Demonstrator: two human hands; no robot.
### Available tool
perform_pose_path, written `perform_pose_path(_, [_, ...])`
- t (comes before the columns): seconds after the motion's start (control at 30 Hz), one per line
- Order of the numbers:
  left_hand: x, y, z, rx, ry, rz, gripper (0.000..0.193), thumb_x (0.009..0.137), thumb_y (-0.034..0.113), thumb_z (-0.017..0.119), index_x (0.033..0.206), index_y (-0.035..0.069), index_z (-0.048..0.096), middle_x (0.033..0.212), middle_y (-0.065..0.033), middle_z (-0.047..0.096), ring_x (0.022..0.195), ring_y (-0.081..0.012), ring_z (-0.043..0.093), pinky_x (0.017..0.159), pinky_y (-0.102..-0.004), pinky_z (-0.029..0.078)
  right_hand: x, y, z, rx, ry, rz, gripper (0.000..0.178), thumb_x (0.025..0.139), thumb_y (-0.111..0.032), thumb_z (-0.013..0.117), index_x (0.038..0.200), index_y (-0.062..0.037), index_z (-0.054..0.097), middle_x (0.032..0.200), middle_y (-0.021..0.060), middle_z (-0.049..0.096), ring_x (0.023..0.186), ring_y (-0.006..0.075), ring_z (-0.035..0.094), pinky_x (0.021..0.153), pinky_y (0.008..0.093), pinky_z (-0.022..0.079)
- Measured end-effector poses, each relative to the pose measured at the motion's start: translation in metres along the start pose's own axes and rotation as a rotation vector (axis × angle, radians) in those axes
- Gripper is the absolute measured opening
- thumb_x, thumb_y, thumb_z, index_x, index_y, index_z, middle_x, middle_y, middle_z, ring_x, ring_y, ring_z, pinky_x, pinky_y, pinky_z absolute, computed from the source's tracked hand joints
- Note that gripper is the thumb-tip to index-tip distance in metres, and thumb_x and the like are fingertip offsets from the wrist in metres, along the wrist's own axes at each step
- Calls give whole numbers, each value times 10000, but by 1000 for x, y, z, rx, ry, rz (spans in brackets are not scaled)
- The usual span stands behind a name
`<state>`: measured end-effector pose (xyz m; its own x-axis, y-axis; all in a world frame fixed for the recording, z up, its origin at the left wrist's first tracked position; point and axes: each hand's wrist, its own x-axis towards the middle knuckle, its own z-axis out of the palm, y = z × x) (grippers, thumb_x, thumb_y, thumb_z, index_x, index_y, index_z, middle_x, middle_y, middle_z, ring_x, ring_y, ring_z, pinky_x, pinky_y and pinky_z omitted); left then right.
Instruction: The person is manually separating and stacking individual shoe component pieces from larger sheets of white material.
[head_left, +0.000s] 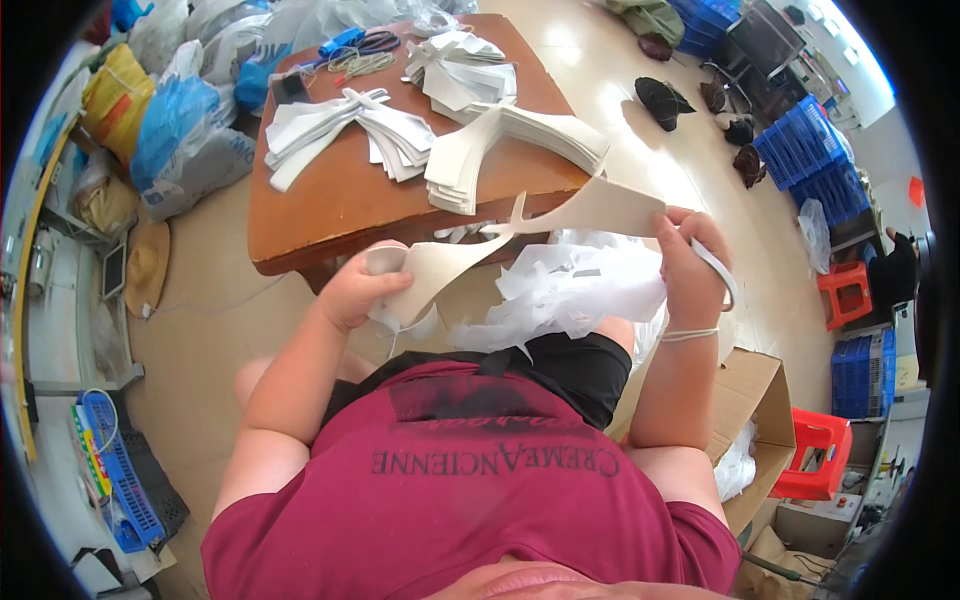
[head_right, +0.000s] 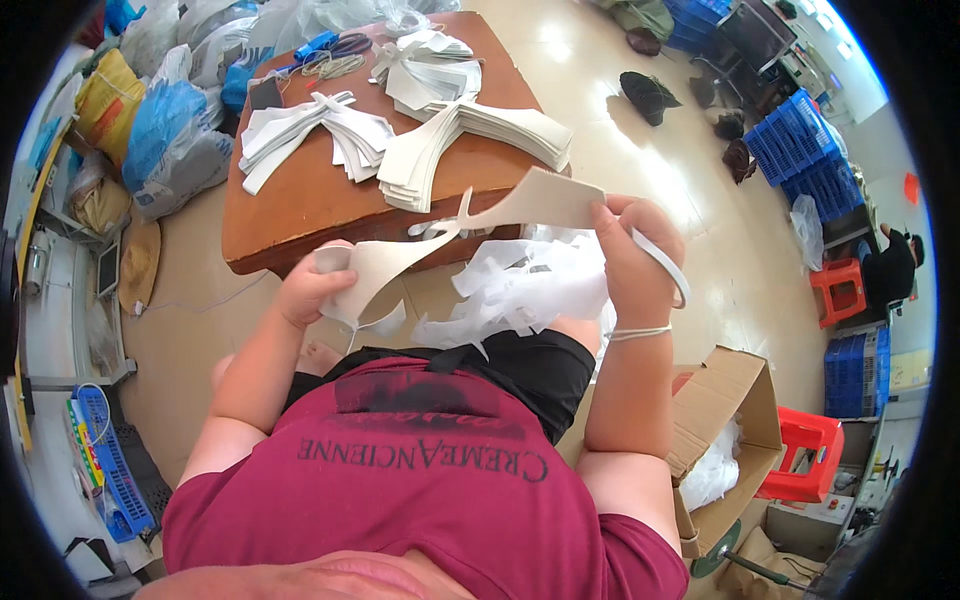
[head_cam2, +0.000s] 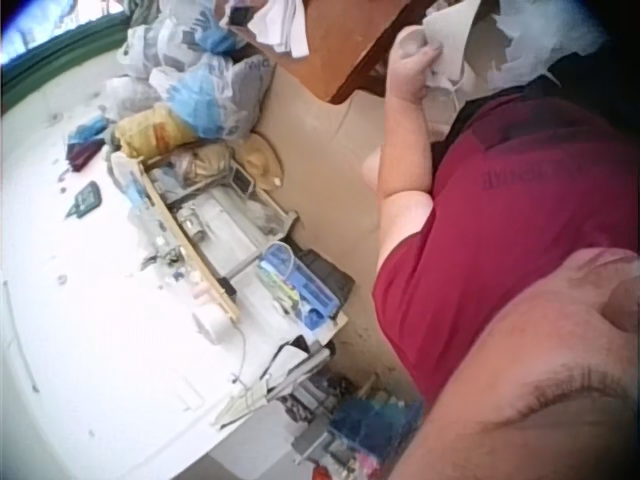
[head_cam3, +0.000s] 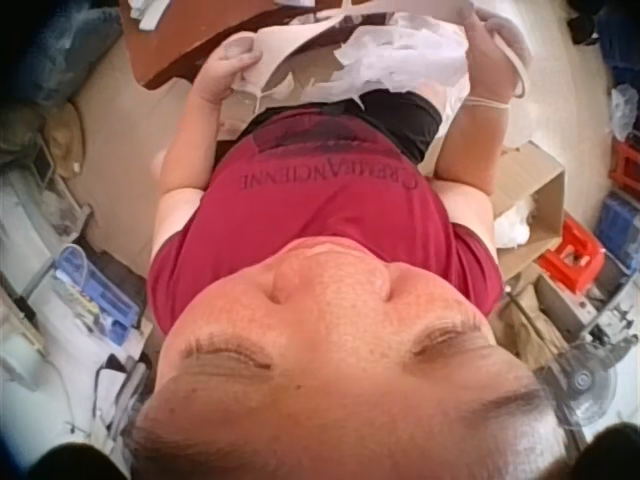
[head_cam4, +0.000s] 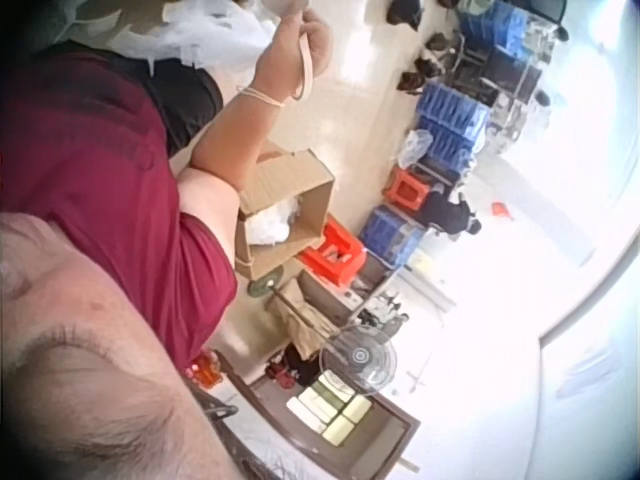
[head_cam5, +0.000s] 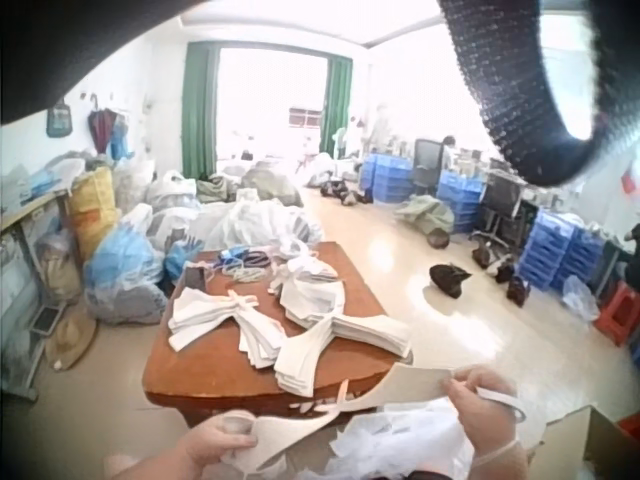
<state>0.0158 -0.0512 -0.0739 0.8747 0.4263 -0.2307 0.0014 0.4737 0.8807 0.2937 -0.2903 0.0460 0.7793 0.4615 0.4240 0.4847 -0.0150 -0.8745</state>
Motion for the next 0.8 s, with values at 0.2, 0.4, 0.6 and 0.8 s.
perform_pose_path(0.2, [4, 70, -2, 98, 160, 197, 369, 776, 67, 709, 1126, 61, 591, 917, 13, 578, 845, -107, 571, 754, -251, 459, 28, 16, 0, -494, -194, -129, 153, 751, -127, 697, 721, 9, 633, 662, 132, 601, 611, 263, 575, 599, 345, 458])
perform_pose_path(0.4, [59, 107, 22, 180, 230, 369, 361, 832, 72, 654, 1168, -10, 551, 960, -69, 611, 876, -155, 604, 774, -302, 495, 78, 51, 35, -302, 124, -272, 232, 806, -126, 703, 662, -3, 568, 760, 117, 666, 658, 235, 593, 656, 326, 471])
perform_pose_path(0.6, [152, 87, 28, 131, 365, 405, 378, 840, 123, 659, 1181, -3, 553, 991, -79, 622, 877, -167, 605, 726, -329, 498, 116, 129, 98, 74, 362, 190, 216, 822, -187, 708, 719, -6, 650, 754, 92, 663, 706, 146, 588, 691, 290, 471])
perform_pose_path(0.8, [159, 72, 24, 335, 498, 169, 422, 813, 116, 660, 1209, 10, 557, 1062, -94, 626, 895, -176, 604, 724, -330, 485, 107, 167, 113, -5, 312, 333, 209, 813, -216, 711, 800, -17, 648, 673, 42, 571, 587, 129, 510, 536, 295, 425])
